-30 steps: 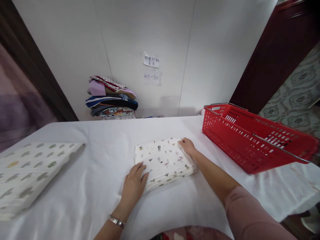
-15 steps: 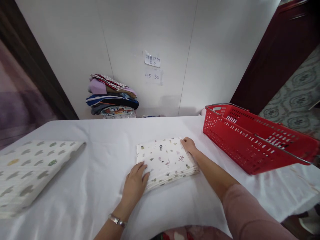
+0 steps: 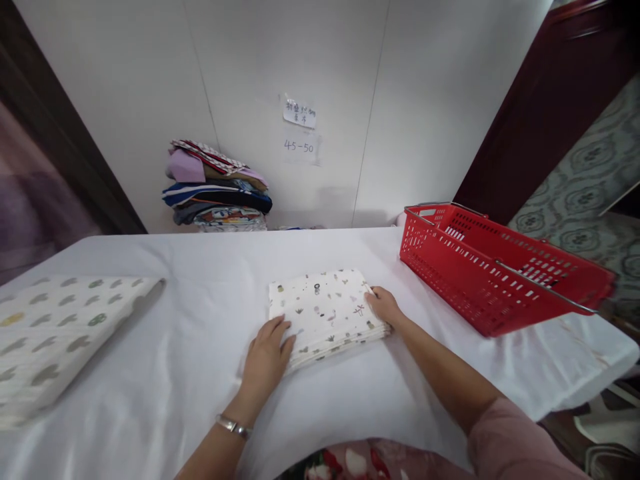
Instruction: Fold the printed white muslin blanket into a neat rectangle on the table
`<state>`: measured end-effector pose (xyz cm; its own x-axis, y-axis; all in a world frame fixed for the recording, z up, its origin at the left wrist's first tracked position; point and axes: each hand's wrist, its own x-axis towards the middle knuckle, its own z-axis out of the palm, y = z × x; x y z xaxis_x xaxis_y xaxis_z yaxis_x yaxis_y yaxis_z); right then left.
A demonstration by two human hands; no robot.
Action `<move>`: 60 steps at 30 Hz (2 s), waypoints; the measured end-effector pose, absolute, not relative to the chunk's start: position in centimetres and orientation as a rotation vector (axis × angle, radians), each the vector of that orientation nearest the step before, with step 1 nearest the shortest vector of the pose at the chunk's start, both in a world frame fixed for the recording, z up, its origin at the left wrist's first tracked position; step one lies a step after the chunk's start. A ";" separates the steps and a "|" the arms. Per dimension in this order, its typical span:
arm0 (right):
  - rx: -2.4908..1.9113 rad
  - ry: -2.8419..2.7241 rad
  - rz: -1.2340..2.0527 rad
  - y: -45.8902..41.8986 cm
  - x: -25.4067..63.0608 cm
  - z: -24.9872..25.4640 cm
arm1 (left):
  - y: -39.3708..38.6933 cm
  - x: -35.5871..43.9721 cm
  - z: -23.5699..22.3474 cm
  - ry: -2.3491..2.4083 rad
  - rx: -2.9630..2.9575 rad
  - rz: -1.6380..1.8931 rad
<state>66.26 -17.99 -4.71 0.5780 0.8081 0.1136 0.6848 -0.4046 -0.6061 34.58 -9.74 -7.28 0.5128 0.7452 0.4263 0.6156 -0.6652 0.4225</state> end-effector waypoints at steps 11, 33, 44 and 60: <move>-2.104 -1.119 0.343 -20.9 65.3 -5.3 | -9.8 34.6 -7.2 1.161 2.518 0.896; -1.902 -1.003 0.376 -22.9 64.4 -6.3 | -9.7 34.5 -7.4 1.157 2.505 0.887; -2.080 -1.431 -0.059 -22.6 63.2 -4.5 | -10.3 34.6 -6.9 1.171 2.470 0.892; -2.341 -1.774 0.168 -13.6 62.2 -4.3 | -9.9 34.3 -7.3 1.152 2.496 0.904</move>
